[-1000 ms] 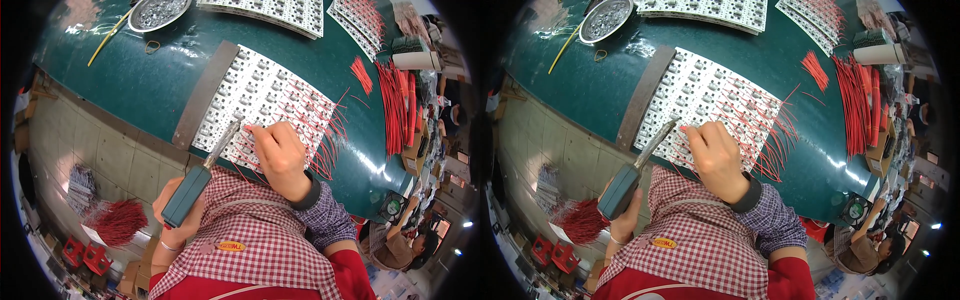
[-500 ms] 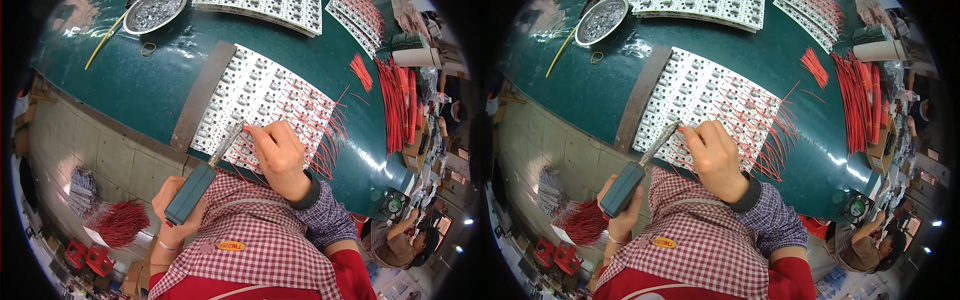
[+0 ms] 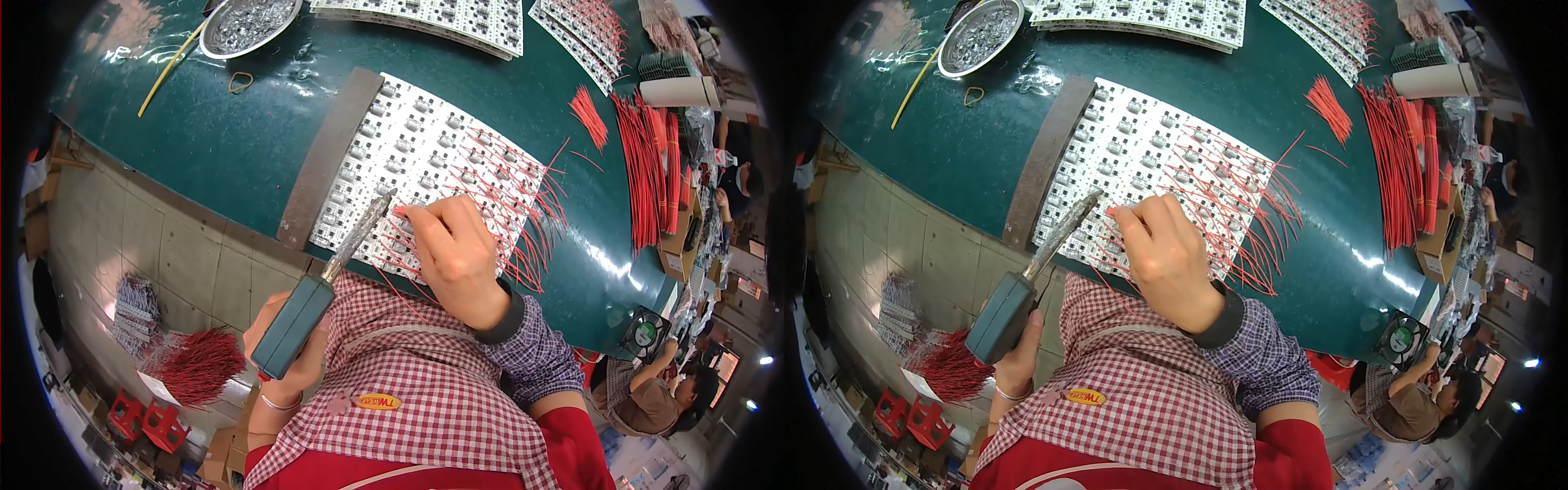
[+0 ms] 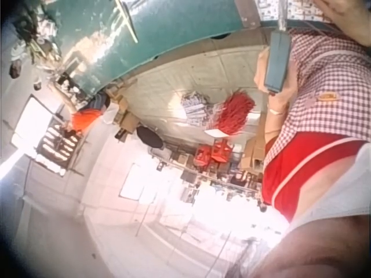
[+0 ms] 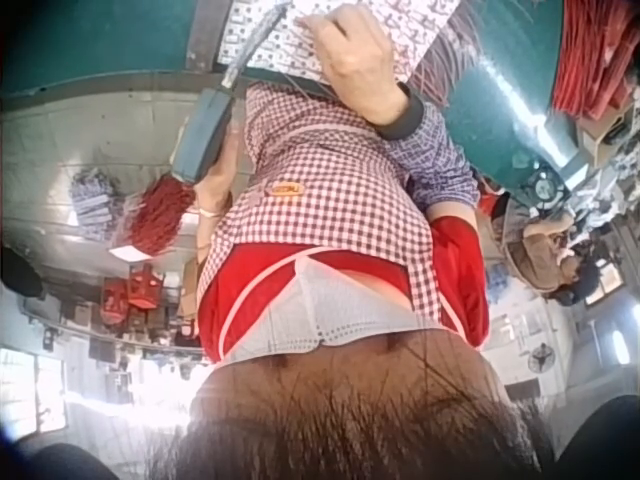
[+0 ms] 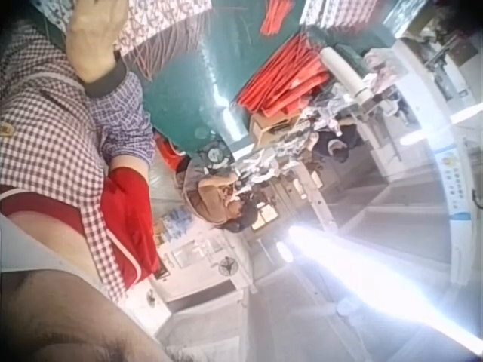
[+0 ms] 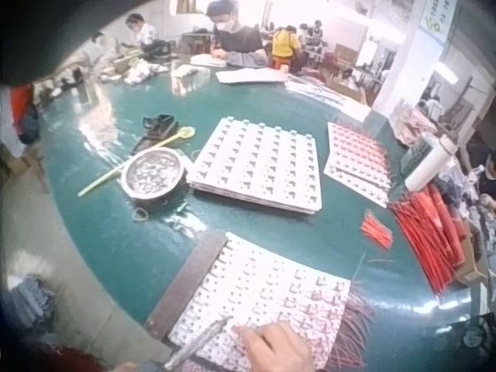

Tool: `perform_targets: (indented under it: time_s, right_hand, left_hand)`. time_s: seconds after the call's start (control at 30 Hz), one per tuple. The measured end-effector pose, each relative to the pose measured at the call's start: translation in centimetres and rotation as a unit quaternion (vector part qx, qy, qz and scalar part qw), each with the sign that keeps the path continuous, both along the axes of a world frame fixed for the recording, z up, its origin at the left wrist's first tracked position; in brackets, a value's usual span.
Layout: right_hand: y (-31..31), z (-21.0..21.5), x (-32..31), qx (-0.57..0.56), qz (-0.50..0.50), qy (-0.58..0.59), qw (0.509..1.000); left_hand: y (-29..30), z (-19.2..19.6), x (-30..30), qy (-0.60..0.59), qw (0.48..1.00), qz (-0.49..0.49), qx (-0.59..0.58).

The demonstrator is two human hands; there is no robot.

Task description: The person solders red wires onto a circuit board panel with a soldering iron, using soldering wire to connect the components.

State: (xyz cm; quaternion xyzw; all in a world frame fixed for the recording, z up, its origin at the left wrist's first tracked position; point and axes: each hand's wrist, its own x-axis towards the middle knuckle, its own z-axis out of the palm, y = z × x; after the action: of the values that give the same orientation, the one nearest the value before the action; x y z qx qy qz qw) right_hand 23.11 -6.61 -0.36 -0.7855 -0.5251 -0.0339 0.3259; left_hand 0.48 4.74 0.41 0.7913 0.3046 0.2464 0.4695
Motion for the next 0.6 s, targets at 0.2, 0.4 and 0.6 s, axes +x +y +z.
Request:
perform_targets:
  time_s: [0.2,0.4,0.6]
  right_hand:
    - [0.1,1.0,1.4,0.045,-0.009,-0.012,0.999]
    - [0.0,0.3,1.8,0.005,0.01,0.041,0.999]
    - [0.1,0.1,1.9,0.013,0.011,0.033,0.999]
  left_hand:
    - [0.1,0.1,0.2,0.004,1.0,0.0,-0.008]
    - [0.3,0.3,1.1,-0.005,1.0,-0.018,0.019]
    - [0.4,0.2,1.1,0.0,0.999,-0.024,0.025]
